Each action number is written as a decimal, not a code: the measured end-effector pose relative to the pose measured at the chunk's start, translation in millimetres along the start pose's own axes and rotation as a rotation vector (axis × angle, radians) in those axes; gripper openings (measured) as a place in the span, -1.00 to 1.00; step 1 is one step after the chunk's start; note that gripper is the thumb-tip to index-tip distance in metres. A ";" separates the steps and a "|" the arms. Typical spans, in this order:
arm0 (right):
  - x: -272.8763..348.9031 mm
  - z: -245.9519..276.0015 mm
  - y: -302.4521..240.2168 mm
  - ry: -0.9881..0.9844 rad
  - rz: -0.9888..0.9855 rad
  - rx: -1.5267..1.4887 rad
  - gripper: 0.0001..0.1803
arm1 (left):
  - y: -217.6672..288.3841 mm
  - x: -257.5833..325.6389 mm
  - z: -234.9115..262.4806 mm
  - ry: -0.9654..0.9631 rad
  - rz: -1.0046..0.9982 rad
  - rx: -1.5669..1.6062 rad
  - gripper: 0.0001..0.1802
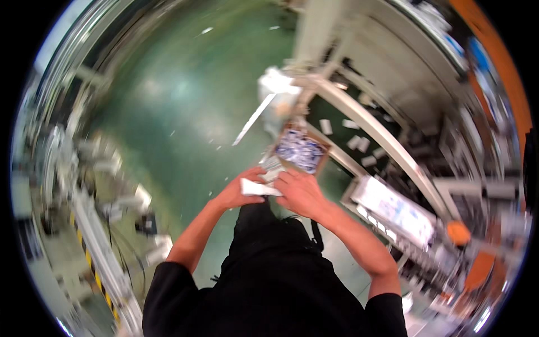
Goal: The person operates a packaging machine in a factory, loading white cylindrical items into the machine and adjusting the control panel. They then place packaged items onto a conveyor belt and handle plastic bags, moving around the workspace to manage materials.
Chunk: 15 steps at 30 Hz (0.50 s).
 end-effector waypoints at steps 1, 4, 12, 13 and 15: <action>17.7 24.4 -0.9 0.077 -0.067 -0.053 -0.66 | 2.9 -0.7 -24.4 -0.080 0.107 0.204 -0.22; 52.6 81.4 -10.5 0.400 0.051 -0.043 -0.71 | 49.8 -13.0 -50.3 -0.030 0.053 0.214 -0.35; 129.9 279.1 -52.7 0.600 0.108 0.223 -0.83 | 123.4 -71.3 -162.2 0.019 -0.057 0.487 -0.46; 135.0 295.4 -52.6 0.596 0.074 0.229 -0.84 | 124.5 -80.9 -179.4 -0.042 -0.040 0.487 -0.46; 153.8 326.0 -55.2 0.579 0.006 0.256 -0.83 | 127.1 -98.9 -220.0 -0.180 -0.007 0.480 -0.47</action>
Point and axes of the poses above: each hand's wrist, its own x-axis away from the middle knuckle, its own z-axis out of the back of the hand, y = z × x, the point moved 6 cm from there along -x, towards the middle knuckle, and after that the axes turned 9 degrees about y, right-handed, at the moved point
